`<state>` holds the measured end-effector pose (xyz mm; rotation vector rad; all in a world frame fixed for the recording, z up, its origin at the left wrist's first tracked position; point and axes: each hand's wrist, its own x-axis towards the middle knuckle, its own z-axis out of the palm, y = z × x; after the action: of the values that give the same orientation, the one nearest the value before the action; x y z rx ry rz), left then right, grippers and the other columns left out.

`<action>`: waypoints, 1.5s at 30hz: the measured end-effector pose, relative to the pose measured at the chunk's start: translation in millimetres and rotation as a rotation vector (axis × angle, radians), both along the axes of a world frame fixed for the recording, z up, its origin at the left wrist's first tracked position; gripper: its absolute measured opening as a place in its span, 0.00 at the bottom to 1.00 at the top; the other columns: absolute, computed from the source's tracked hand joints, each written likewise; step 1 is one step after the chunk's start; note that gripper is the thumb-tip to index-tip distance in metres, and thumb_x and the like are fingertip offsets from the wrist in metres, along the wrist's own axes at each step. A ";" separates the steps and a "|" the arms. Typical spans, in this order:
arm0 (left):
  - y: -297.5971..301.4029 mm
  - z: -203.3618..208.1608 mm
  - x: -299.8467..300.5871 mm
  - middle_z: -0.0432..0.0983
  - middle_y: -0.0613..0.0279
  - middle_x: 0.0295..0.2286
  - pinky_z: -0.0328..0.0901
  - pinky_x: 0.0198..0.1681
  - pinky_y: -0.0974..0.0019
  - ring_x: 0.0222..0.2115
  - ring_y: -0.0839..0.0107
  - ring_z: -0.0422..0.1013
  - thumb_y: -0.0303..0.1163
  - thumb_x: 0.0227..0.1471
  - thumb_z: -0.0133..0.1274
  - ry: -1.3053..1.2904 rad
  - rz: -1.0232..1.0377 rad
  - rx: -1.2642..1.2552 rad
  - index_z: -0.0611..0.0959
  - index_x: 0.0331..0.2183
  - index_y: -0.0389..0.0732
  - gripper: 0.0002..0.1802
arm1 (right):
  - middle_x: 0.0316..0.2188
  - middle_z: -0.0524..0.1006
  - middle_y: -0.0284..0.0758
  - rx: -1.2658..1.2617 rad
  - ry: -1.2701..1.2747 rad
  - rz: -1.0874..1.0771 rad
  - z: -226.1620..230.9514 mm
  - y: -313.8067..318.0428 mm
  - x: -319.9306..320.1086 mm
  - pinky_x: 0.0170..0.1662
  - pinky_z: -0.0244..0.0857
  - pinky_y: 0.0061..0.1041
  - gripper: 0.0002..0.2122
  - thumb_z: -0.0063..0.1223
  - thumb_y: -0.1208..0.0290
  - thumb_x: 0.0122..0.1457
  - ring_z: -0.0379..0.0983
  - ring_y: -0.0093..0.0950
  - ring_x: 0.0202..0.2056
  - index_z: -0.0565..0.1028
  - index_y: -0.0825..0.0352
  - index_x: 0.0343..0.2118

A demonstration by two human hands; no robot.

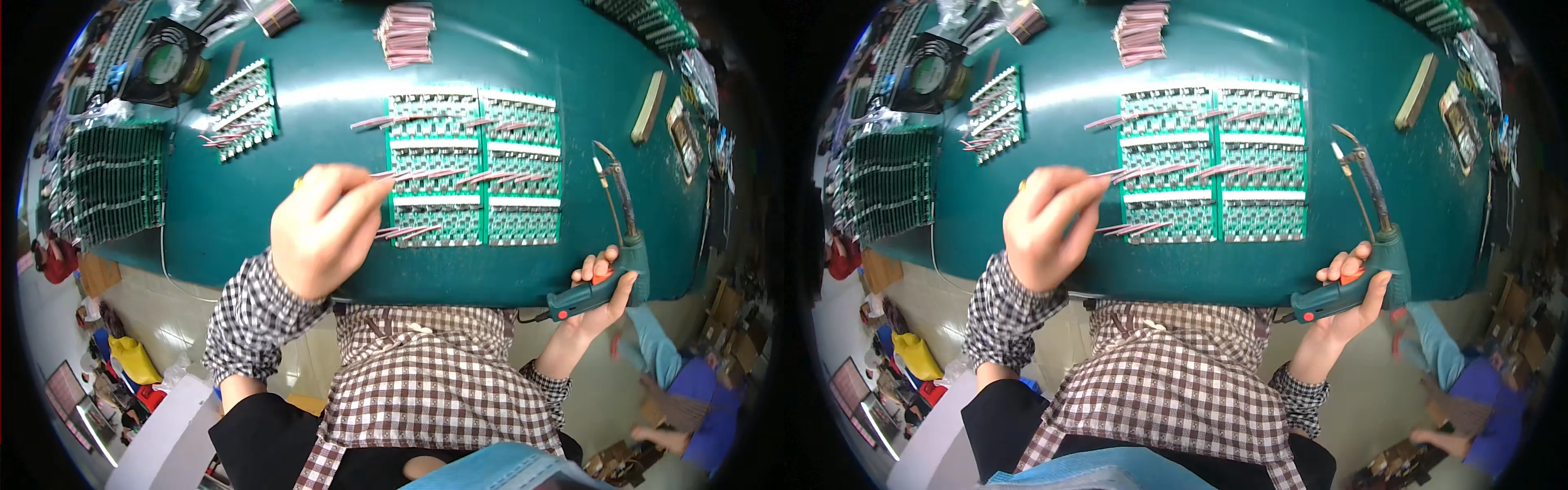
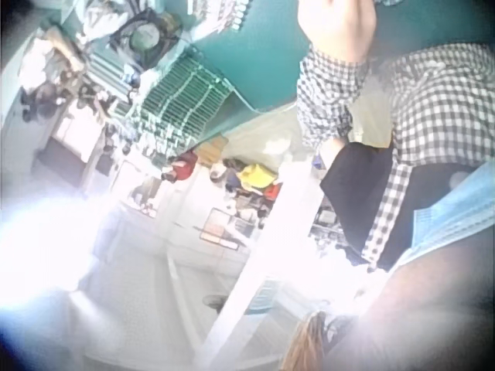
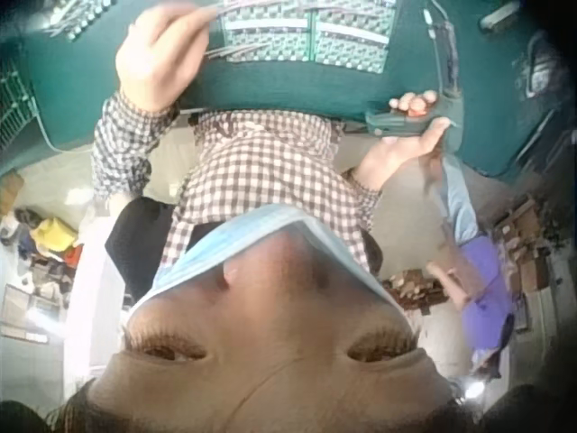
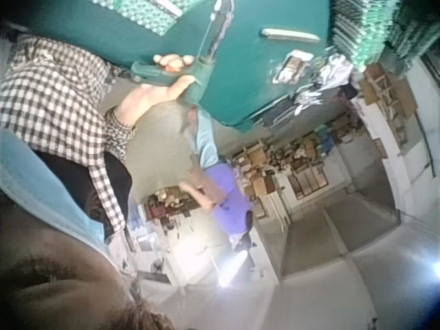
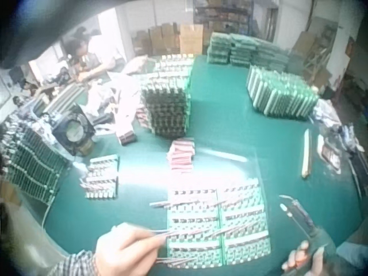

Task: The person solders wires onto circuit boards using a soldering iron.

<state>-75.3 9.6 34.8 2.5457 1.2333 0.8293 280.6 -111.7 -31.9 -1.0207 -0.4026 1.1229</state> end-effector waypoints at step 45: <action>142.6 -44.1 24.6 0.74 0.58 0.29 0.68 0.34 0.61 0.29 0.62 0.73 0.24 0.53 0.59 -0.345 0.221 -0.265 0.80 0.33 0.38 0.04 | 0.32 0.76 0.29 0.051 0.360 0.164 37.0 13.7 3.7 0.47 0.73 0.35 0.27 0.61 0.42 0.60 0.74 0.27 0.37 0.73 0.63 0.46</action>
<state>-50.8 152.2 -9.3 1.9848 1.4131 1.0216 284.3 -98.0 5.1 -0.7300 -0.2260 1.4069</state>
